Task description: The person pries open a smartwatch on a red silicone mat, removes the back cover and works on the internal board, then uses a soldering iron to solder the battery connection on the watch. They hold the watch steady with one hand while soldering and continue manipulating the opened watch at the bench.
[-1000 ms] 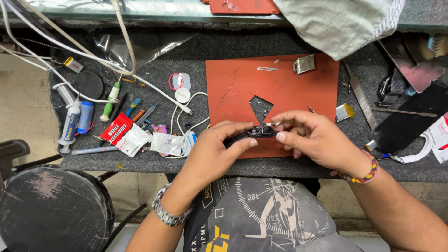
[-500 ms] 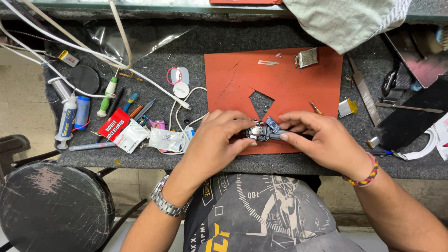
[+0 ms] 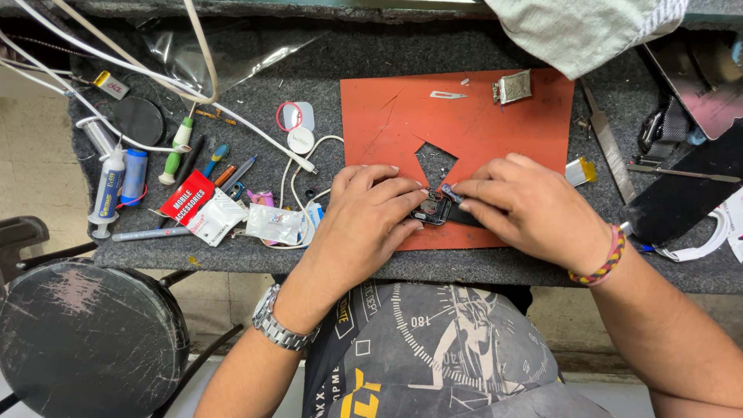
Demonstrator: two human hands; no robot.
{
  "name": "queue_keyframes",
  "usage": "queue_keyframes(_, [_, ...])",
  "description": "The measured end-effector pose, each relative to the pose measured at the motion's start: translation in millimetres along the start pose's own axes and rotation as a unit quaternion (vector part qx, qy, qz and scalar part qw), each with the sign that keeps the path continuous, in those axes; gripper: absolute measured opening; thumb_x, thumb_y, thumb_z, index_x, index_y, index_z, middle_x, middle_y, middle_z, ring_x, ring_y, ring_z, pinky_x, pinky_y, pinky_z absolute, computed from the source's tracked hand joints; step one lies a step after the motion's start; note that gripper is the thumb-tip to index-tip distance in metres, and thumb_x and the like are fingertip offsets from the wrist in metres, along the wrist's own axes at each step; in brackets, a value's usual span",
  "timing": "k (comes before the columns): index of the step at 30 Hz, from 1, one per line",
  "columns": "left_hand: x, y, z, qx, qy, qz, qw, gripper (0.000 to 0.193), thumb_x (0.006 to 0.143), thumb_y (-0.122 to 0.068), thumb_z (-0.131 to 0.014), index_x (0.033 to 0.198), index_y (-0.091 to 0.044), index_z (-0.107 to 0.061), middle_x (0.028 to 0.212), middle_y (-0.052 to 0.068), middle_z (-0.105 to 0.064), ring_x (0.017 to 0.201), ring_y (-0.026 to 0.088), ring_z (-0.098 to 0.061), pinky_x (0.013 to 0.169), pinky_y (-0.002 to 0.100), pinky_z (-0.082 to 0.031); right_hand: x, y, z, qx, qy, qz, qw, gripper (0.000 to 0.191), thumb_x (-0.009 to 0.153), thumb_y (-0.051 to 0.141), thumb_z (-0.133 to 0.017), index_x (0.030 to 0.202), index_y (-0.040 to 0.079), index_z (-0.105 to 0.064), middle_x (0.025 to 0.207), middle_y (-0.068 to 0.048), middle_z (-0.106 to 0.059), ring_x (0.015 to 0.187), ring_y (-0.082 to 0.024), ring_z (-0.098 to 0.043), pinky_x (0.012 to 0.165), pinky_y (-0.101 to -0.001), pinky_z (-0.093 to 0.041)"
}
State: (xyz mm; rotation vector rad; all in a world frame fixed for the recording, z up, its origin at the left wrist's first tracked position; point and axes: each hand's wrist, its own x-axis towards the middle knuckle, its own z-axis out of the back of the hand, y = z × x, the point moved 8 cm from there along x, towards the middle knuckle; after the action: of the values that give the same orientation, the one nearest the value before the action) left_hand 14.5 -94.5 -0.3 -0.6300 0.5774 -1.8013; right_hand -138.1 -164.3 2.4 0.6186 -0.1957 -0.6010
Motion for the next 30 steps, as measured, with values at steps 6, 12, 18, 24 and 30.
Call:
queue_keyframes(6, [-1,-1,1,-0.007,-0.008,0.005,1.0,0.042,0.083,-0.021,-0.079,0.122,-0.007,-0.071,0.122,0.006,-0.068,0.125,0.031,-0.055,0.109,0.049,-0.037,7,-11,3,0.051,-0.007,-0.009,0.999,0.013,0.093,0.009,-0.067,0.104,0.005,-0.072,0.098,-0.008,-0.071,0.092,-0.028,-0.068,0.08,-0.0384,-0.055])
queue_keyframes(12, [-2,-2,-1,-0.008,-0.004,0.009,1.0,0.042,0.084,-0.022,-0.078,0.123,-0.008,-0.07,0.123,0.006,-0.068,0.126,0.031,-0.055,0.11,0.049,-0.037,8,-12,-5,0.067,0.092,-0.029,0.993,0.038,0.077,0.009,-0.07,0.116,0.011,-0.072,0.107,-0.005,-0.071,0.086,-0.025,-0.069,0.071,-0.0364,-0.057])
queue_keyframes(18, [-1,-5,-1,-0.008,-0.008,0.009,1.0,0.041,0.084,-0.022,-0.078,0.122,-0.008,-0.07,0.125,0.007,-0.066,0.127,0.032,-0.054,0.111,0.05,-0.035,11,-10,-7,0.037,0.103,-0.04,0.993,0.043,0.075,0.018,-0.079,0.118,0.014,-0.073,0.102,-0.006,-0.067,0.083,-0.025,-0.068,0.071,-0.0385,-0.056])
queue_keyframes(24, [3,-11,-3,-0.008,-0.037,0.038,0.999,0.042,0.084,-0.022,-0.079,0.122,-0.008,-0.069,0.123,0.007,-0.066,0.126,0.031,-0.055,0.114,0.053,-0.033,9,-8,-3,0.045,0.068,-0.03,0.996,0.026,0.076,0.016,-0.078,0.101,0.011,-0.073,0.095,-0.006,-0.066,0.081,-0.025,-0.068,0.068,-0.0378,-0.055])
queue_keyframes(30, [6,-10,-12,-0.025,-0.044,0.07,0.996,0.046,0.082,-0.024,-0.081,0.123,-0.008,-0.069,0.118,0.005,-0.068,0.124,0.03,-0.056,0.112,0.053,-0.031,-2,7,1,0.015,-0.014,0.028,0.999,0.018,0.078,0.013,-0.078,0.096,0.011,-0.075,0.092,-0.005,-0.068,0.082,-0.026,-0.068,0.069,-0.0387,-0.055])
